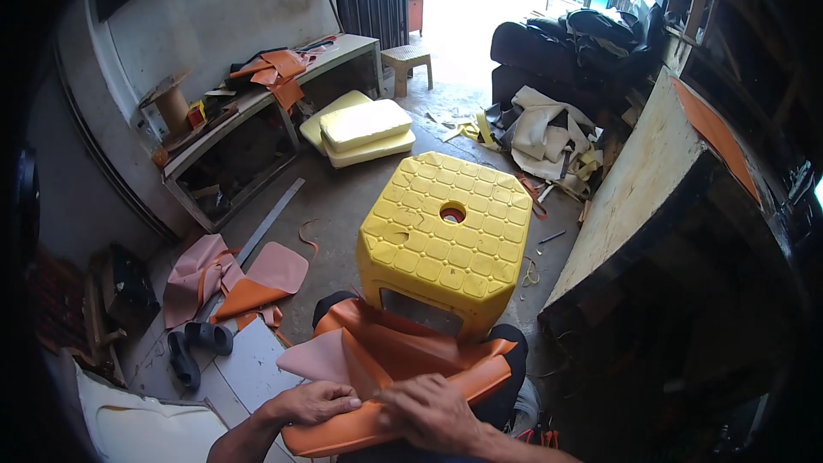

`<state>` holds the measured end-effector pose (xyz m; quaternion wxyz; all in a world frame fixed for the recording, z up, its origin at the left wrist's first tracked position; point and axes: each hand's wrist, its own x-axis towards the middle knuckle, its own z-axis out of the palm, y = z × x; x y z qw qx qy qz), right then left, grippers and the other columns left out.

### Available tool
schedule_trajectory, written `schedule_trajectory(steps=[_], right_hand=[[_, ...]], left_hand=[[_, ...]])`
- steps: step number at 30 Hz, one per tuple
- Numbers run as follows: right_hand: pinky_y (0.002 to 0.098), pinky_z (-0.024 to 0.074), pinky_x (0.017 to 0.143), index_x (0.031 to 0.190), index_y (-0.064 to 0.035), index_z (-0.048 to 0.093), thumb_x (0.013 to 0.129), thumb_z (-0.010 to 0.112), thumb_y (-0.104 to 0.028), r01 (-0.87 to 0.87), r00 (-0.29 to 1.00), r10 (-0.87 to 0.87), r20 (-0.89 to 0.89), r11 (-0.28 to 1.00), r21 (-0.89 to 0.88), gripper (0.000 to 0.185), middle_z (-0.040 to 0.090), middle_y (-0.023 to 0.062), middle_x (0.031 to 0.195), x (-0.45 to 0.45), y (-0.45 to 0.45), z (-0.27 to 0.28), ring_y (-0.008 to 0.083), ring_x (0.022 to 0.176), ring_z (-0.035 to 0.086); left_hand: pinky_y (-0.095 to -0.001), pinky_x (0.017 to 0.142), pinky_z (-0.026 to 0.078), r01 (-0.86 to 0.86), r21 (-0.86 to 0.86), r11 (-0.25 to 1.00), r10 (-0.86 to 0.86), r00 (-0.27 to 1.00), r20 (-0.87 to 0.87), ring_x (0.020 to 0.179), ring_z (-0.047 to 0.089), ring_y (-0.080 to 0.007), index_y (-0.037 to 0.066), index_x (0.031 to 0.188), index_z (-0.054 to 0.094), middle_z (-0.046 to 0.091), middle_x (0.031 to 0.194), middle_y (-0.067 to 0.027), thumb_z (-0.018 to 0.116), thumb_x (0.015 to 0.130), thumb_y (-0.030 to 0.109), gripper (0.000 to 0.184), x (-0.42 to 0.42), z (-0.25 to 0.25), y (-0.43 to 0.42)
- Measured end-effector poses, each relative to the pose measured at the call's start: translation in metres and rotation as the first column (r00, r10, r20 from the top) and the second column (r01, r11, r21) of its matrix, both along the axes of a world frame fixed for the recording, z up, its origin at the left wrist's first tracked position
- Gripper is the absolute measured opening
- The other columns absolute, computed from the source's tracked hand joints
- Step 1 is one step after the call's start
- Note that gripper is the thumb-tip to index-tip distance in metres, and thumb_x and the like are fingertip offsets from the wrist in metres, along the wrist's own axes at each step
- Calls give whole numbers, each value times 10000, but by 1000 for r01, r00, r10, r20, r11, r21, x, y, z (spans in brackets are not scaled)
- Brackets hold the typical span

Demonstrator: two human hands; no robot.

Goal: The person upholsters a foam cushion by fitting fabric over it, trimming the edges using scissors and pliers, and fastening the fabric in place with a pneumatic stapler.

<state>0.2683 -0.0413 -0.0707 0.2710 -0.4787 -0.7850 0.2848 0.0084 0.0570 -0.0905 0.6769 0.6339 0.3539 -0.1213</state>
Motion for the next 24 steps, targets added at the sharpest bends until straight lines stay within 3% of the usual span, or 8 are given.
schedule_trajectory(steps=[1, 2, 3, 6, 8, 16, 18, 24], right_hand=[[464, 502, 975, 1274, -119, 667, 919, 720, -367, 45, 995, -22, -95, 967, 249, 435, 697, 98, 1185, -1, -16, -2, 279, 1106, 679], [455, 444, 1051, 1307, -113, 646, 875, 730, -441, 48, 996, -67, 60, 961, 271, 549, 670, 32, 1246, -5, -31, -3, 204, 1187, 630], [468, 178, 1265, 1628, -93, 59, 807, 774, -616, -131, 916, -20, 400, 928, 348, 1207, 331, 112, 1630, -2, -46, -23, 366, 1477, 363], [489, 205, 1251, 1616, -72, 173, 839, 772, -549, -113, 902, -74, 425, 911, 397, 1091, 384, 126, 1596, -4, -43, -29, 331, 1462, 395], [392, 412, 1048, 1341, -147, 630, 849, 728, -491, 41, 940, -193, 282, 883, 467, 608, 632, -7, 1310, -11, -30, -11, 147, 1220, 572], [388, 414, 956, 1349, -185, 617, 781, 744, -489, -1, 946, -96, 310, 954, 299, 657, 599, -15, 1337, -17, -8, -17, 198, 1097, 562], [415, 417, 927, 1379, -145, 573, 798, 742, -518, -70, 953, -13, 302, 962, 263, 710, 565, 21, 1340, -15, -2, -15, 218, 1148, 534], [430, 396, 913, 1265, -128, 570, 690, 828, -483, -87, 957, 58, 283, 992, 89, 724, 572, 65, 1201, -20, 14, 1, 262, 1106, 535]], left_hand=[[-268, 758, 462, -26, -29, 999, 26, 999, -27, 843, 524, -53, 50, 1042, 632, 597, 884, 39, 510, 1081, 415, 387, -5, -6, 4], [-260, 755, 456, -53, -58, 997, 50, 997, -56, 843, 514, -47, 53, 1031, 629, 583, 879, 48, 514, 1080, 412, 380, -8, -10, 6], [-260, 755, 456, -54, -64, 996, 50, 997, -55, 843, 514, -47, 53, 1031, 629, 583, 879, 48, 514, 1080, 412, 380, -6, -6, 5], [-242, 740, 434, -56, -16, 998, 57, 997, 57, 831, 475, -45, 52, 1006, 608, 537, 866, 60, 514, 1081, 410, 377, -1, 3, -1], [-242, 744, 434, -57, -32, 998, 58, 997, 53, 837, 476, -45, 53, 1019, 604, 538, 877, 58, 511, 1084, 402, 366, -2, -3, 2], [-246, 845, 460, -68, -134, 989, 76, 996, 52, 940, 525, -60, 47, 1093, 585, 565, 978, 23, 522, 1086, 349, 309, -11, -13, 6], [-284, 902, 491, -259, -22, 966, 258, 946, 195, 1012, 593, -99, 18, 1181, 591, 613, 1095, -31, 536, 1078, 270, 277, -7, -4, 0], [-291, 970, 482, -164, -146, 976, 198, 943, 267, 1102, 601, -119, 13, 1300, 577, 629, 1207, -51, 524, 1066, 151, 277, -10, -10, 0]])
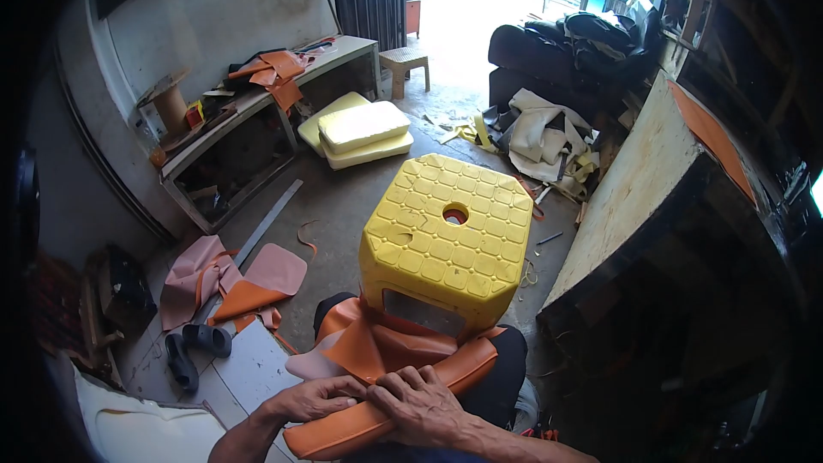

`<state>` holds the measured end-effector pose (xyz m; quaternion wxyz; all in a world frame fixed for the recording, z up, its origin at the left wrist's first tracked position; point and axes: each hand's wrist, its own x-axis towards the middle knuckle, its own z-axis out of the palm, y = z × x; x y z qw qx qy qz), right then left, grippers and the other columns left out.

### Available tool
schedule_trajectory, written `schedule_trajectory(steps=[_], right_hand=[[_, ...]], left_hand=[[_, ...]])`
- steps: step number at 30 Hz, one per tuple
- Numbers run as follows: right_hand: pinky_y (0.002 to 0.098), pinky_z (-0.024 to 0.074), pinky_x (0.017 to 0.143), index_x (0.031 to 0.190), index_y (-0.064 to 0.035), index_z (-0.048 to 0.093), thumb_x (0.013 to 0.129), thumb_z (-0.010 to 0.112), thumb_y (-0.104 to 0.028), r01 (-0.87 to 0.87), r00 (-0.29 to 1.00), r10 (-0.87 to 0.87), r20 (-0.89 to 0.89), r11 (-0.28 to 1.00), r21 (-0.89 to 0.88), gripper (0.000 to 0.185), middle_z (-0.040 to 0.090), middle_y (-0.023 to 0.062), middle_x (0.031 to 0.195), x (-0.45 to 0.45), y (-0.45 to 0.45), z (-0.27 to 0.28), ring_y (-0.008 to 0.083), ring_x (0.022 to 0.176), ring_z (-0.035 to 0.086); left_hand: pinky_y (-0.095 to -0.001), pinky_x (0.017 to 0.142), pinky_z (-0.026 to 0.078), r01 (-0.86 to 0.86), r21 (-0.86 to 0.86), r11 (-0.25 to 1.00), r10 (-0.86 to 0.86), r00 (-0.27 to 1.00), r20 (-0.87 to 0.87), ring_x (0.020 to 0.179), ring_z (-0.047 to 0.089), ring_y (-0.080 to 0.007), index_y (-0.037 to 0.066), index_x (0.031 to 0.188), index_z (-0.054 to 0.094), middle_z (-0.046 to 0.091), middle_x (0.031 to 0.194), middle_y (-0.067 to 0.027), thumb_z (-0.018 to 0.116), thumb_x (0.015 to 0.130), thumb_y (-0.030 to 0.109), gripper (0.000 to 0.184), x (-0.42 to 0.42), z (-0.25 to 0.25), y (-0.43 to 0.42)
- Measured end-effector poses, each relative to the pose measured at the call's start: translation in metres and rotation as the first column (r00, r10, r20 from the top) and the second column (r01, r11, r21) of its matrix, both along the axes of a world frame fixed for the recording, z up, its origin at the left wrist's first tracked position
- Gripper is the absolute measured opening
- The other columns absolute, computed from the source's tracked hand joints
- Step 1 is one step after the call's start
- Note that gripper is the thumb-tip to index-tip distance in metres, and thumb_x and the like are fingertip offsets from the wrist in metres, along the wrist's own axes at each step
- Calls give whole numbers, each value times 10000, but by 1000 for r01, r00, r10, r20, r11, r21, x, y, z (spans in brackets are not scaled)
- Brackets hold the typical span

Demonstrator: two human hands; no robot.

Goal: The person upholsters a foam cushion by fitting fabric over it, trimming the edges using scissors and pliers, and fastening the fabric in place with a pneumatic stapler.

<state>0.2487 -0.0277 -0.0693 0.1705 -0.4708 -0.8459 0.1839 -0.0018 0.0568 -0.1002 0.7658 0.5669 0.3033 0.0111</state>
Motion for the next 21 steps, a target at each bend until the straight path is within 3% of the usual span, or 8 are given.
schedule_trajectory(steps=[5, 8, 11, 13, 14, 15, 17, 21], right_hand=[[436, 389, 910, 1163, -127, 566, 670, 843, -485, -34, 999, 35, 7, 999, -23, 669, 581, 54, 1109, 3, 1, -4, 264, 1062, 539], [442, 380, 929, 1155, -117, 572, 659, 849, -492, -64, 998, 65, -14, 997, 32, 680, 594, 54, 1066, 2, 7, -9, 263, 1057, 541], [461, 365, 976, 1170, -107, 584, 645, 856, -496, -65, 997, 68, -35, 994, 86, 707, 612, 60, 1064, -1, 7, -10, 268, 1087, 541], [475, 354, 1012, 1177, -103, 593, 638, 859, -497, -52, 998, 55, -37, 994, 97, 718, 624, 65, 1083, -1, 5, -11, 271, 1115, 540], [497, 339, 1043, 1187, -100, 601, 635, 861, -498, -4, 999, 7, -43, 997, 78, 729, 632, 70, 1120, 0, 5, -11, 278, 1151, 533], [518, 324, 1073, 1198, -97, 609, 631, 862, -499, 43, 998, -40, -47, 997, 58, 740, 641, 75, 1156, 1, 6, -11, 284, 1186, 526], [587, 255, 1144, 1213, -101, 621, 635, 862, -500, 83, 996, -84, -30, 996, -38, 743, 637, 65, 1232, 1, 5, -12, 291, 1268, 501], [723, 137, 1168, 1335, -142, 574, 646, 847, -537, 127, 988, -123, 97, 991, -37, 840, 602, 36, 1337, -1, -7, -21, 289, 1382, 432]], left_hand=[[-276, 947, 487, 51, 41, 998, -47, 995, -88, 1042, 605, -100, 24, 1250, 624, 669, 1107, -39, 537, 1059, 142, 241, 6, 12, -3], [-290, 971, 469, 94, 73, 993, -92, 995, -34, 1087, 576, -98, 16, 1282, 591, 638, 1174, -43, 515, 1067, 143, 261, -2, -7, 0], [-318, 1109, 382, 67, 164, 984, -94, 982, 164, 1301, 487, -135, 25, 1465, 461, 540, 1410, -81, 468, 1071, 128, 407, 2, -11, -4], [-342, 1226, 223, -73, -191, 979, 140, 919, 368, 1495, 291, -179, 41, 1606, 234, 342, 1605, -115, 420, 1067, 115, 575, 11, 5, -14], [-336, 1262, 111, 8, -245, 970, 75, 941, 329, 1556, 165, -201, 56, 1636, 134, 235, 1667, -119, 466, 1044, 195, 693, 5, -3, -11], [-336, 1262, 111, 18, -244, 970, 66, 941, 333, 1556, 165, -201, 56, 1636, 134, 235, 1667, -119, 466, 1044, 195, 693, 8, -4, -13], [-365, 1244, 230, -28, -580, 814, 266, 906, 330, 1508, 310, -235, 25, 1602, 228, 270, 1651, -124, 598, 977, 366, 802, 16, -2, -18], [-364, 1243, 231, -36, -602, 798, 263, 919, 294, 1508, 309, -235, 23, 1603, 223, 266, 1651, -129, 598, 975, 384, 815, 21, 4, -12]])
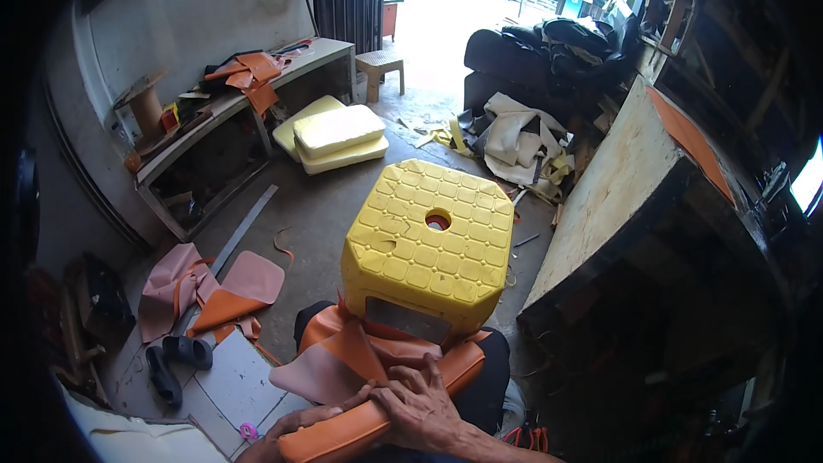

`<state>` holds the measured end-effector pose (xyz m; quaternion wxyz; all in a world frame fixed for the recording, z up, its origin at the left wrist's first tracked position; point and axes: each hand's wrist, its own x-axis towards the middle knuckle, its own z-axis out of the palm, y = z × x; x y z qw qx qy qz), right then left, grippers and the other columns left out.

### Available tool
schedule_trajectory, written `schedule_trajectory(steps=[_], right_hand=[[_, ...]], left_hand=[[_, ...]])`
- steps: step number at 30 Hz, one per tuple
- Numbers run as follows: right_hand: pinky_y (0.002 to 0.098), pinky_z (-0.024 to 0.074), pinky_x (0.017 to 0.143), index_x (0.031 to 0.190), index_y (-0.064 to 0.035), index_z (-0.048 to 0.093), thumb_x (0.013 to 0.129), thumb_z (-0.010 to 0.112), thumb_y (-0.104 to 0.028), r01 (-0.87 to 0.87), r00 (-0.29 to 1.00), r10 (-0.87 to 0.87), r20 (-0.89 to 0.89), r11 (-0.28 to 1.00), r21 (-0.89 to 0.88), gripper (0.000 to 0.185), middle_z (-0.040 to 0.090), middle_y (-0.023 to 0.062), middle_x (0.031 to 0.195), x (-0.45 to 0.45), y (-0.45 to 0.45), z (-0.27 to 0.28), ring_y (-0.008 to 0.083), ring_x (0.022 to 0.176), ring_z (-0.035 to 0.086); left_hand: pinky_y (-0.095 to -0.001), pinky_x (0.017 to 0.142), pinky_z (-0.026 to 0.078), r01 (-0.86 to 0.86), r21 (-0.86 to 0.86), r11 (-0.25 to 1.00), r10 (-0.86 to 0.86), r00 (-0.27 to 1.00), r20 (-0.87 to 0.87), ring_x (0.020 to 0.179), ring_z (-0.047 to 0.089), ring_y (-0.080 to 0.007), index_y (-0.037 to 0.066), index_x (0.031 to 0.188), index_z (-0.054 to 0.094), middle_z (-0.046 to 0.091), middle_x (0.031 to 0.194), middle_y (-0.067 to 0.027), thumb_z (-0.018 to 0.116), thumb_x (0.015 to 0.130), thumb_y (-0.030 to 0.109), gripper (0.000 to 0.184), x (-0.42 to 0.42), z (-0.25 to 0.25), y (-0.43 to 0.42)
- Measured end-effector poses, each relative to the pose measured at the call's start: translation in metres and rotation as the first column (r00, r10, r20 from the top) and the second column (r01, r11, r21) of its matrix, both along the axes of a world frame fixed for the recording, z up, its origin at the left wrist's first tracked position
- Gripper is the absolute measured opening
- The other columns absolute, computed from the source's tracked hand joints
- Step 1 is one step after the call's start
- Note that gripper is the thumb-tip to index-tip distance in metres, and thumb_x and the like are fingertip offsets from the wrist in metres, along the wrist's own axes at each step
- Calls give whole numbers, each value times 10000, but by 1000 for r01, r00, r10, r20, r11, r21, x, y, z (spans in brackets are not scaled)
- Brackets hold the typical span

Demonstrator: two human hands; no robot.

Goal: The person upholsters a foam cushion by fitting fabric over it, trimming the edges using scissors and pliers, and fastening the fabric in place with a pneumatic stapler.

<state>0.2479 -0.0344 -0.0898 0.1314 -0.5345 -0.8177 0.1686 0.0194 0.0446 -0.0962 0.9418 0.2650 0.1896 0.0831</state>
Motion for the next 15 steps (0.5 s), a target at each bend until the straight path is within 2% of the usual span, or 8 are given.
schedule_trajectory(steps=[2, 4, 6, 9, 13, 15], right_hand=[[737, 156, 1151, 1377, -154, 549, 651, 834, -578, 104, 995, -104, -4, 994, 25, 888, 586, 35, 1372, -4, 1, 9, 293, 1402, 412], [709, 143, 1174, 1367, -121, 554, 697, 824, -586, 152, 988, -151, 20, 988, -28, 860, 552, 62, 1414, -7, 4, 16, 317, 1385, 434], [676, 152, 1186, 1437, -46, 480, 686, 814, -637, 224, 973, -220, 75, 973, -49, 1012, 516, 133, 1452, -6, 4, 9, 341, 1400, 420], [643, 169, 1191, 1464, 6, 432, 670, 807, -678, 205, 978, -205, 47, 979, -12, 1113, 502, 182, 1456, -4, 0, 7, 366, 1404, 415], [622, 190, 1190, 1473, -7, 422, 661, 822, -663, 220, 975, -218, 34, 975, -35, 1118, 502, 185, 1456, -1, -3, 10, 373, 1397, 420], [628, 200, 1185, 1467, 7, 434, 624, 804, -720, 208, 978, -208, 6, 977, -45, 1173, 464, 194, 1483, 3, -4, 8, 353, 1417, 393]], left_hand=[[-363, 1242, 231, 1, -22, 1000, -2, 999, -41, 1508, 309, -235, 22, 1603, 220, 264, 1651, -133, 598, 974, 395, 824, -5, 7, 5], [-362, 1241, 232, 4, -30, 1000, -7, 997, -76, 1508, 308, -236, 20, 1604, 217, 262, 1652, -137, 598, 973, 407, 832, -8, 12, 9], [-361, 1241, 232, 9, -39, 999, -13, 994, -106, 1508, 308, -236, 19, 1604, 214, 259, 1652, -140, 598, 972, 419, 841, -9, 13, 7], [-360, 1239, 233, 13, -53, 998, -21, 988, -154, 1509, 307, -236, 17, 1605, 210, 256, 1652, -146, 598, 970, 436, 855, -13, 14, 0], [-359, 1238, 234, 14, -80, 997, -31, 975, -221, 1509, 306, -236, 15, 1606, 204, 251, 1653, -153, 599, 967, 459, 873, -1, 29, 2], [-358, 1237, 235, 12, -90, 996, -36, 965, -261, 1509, 305, -237, 13, 1607, 201, 249, 1653, -157, 599, 966, 471, 883, 6, 39, 1]])
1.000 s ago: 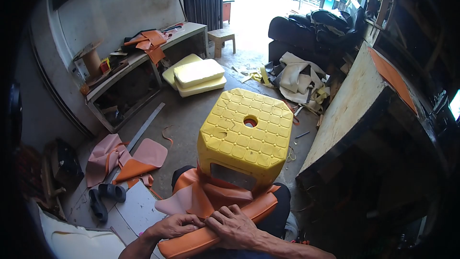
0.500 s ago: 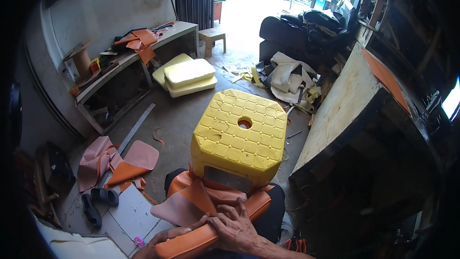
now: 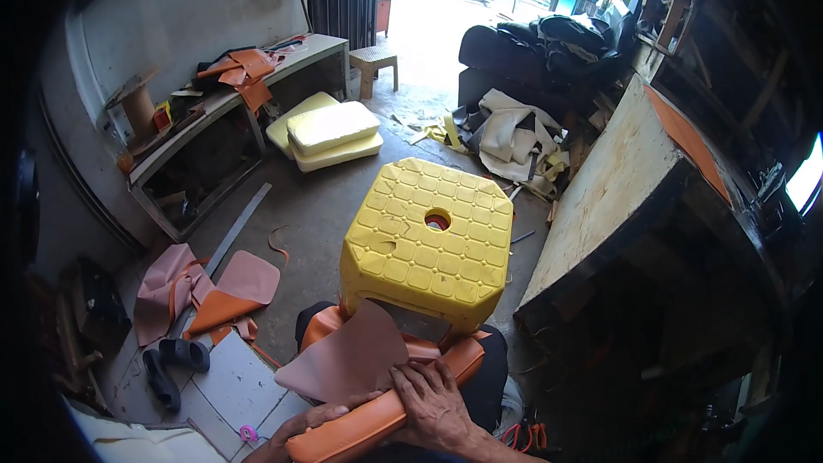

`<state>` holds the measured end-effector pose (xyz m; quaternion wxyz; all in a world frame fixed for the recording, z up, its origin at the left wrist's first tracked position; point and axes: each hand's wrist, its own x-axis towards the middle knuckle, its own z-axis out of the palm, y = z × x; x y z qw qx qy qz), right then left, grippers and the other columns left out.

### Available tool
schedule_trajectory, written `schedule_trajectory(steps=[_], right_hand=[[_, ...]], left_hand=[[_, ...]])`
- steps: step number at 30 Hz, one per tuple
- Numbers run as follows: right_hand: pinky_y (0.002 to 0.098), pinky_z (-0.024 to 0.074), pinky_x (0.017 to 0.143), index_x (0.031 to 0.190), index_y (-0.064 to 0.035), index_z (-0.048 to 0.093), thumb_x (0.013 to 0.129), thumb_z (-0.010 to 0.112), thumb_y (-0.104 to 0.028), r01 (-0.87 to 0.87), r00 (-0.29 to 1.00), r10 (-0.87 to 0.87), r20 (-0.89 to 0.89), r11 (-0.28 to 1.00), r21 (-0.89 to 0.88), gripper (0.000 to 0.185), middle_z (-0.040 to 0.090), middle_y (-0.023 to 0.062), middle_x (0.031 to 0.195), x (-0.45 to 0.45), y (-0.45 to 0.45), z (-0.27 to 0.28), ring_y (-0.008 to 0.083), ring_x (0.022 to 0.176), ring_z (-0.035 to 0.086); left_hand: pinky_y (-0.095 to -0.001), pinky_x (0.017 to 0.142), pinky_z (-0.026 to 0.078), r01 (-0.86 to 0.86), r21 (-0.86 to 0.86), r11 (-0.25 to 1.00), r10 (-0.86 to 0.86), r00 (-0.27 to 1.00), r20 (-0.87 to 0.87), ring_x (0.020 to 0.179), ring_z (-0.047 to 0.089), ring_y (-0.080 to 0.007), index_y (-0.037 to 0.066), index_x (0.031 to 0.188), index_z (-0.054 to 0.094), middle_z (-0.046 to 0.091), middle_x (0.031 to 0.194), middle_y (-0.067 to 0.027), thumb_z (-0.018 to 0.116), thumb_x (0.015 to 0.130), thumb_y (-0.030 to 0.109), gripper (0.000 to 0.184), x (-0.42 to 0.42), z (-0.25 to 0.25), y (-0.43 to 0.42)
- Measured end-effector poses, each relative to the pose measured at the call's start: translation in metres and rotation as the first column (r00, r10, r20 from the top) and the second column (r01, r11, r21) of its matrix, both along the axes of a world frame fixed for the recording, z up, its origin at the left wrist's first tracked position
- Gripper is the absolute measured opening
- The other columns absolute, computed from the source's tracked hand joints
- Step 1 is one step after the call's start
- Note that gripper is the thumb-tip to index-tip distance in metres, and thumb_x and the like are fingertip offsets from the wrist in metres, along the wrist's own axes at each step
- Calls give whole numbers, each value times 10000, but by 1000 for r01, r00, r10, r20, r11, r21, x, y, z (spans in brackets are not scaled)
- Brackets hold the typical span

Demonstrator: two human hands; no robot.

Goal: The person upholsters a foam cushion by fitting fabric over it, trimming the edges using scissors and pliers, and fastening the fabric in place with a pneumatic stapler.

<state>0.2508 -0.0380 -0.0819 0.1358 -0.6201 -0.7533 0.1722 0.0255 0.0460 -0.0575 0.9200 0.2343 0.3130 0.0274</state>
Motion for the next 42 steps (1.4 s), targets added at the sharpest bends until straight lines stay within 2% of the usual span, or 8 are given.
schedule_trajectory(steps=[7, 9, 13, 17, 22, 25, 31, 42], right_hand=[[524, 198, 1223, 1581, -23, 198, 718, 781, -718, 351, 936, -336, -104, 916, 196, 1252, 274, 235, 1585, 4, -72, -33, 344, 1490, 284], [502, 250, 1226, 1519, -54, 439, 863, 764, -412, 373, 226, -414, -881, 873, -314, 815, 434, 186, 1553, -6, -96, -64, 313, 1471, 391], [387, 207, 1245, 1620, -54, 93, 934, 637, -615, -138, 234, -358, -904, 908, -395, 1040, 217, 168, 1641, -3, -110, -111, 272, 1520, 222], [399, 267, 1231, 1581, -41, 256, 1044, 436, -575, -507, -685, -400, -609, 862, 4, 778, 366, 101, 1588, -48, -69, -117, 223, 1470, 351], [337, 408, 1117, 1466, -18, 461, 1048, 409, -600, -546, -484, -599, -638, 777, -314, 719, 559, 98, 1430, -44, -12, -146, 205, 1314, 533], [322, 526, 974, 1330, -18, 635, 1089, 449, -439, 85, 509, -514, -691, 828, -554, 519, 707, 150, 1201, 17, -34, -112, 171, 1064, 681], [352, 595, 763, 1206, -15, 702, 1040, 544, -326, 636, -29, -780, -625, 468, -614, 387, 751, 153, 979, 144, -154, -240, 252, 853, 744], [500, 503, 986, 1215, -33, 609, 813, 746, -357, 856, 380, -905, 192, 266, -444, 534, 673, 250, 1173, 141, -234, -379, 427, 1136, 636]], left_hand=[[-370, 1233, 235, 36, 281, 959, -77, 987, 139, 1507, 306, -257, -8, 1597, 215, 263, 1640, -184, 520, 999, 535, 863, -7, -46, -19], [-379, 1236, 228, 76, 375, 924, -144, 977, 157, 1506, 305, -264, -16, 1592, 226, 270, 1638, -180, 478, 1015, 550, 847, -2, -47, -25], [-464, 1169, 338, 42, 782, 622, -155, 985, 70, 1394, 454, -391, 16, 1480, 456, 486, 1496, -222, 531, 1029, 422, 611, 9, -18, -41], [-521, 1234, 168, 418, 909, 12, -104, 904, -414, 1517, 243, -437, 31, 1574, 322, 317, 1615, -246, 426, 1072, 364, 611, 7, 44, -59], [-543, 1236, 115, 420, 897, -136, 290, 883, -369, 1523, 187, -465, -43, 1566, 277, 264, 1621, -285, 452, 1051, 360, 676, 37, -21, -96], [-596, 1219, 90, 568, 552, -611, 454, 822, -344, 1534, 196, -419, -27, 1566, 298, 269, 1634, -252, 488, 1021, 375, 704, 55, -103, -114], [-592, 1217, 123, 570, 687, -452, 394, 818, -420, 1516, 271, -386, 11, 1529, 416, 366, 1604, -208, 526, 1002, 325, 623, 59, -110, -132], [-510, 1104, 350, 298, 914, -277, 486, 863, -134, 1252, 557, -384, 11, 1273, 653, 641, 1308, -184, 625, 942, 163, 365, 77, -64, -115]])
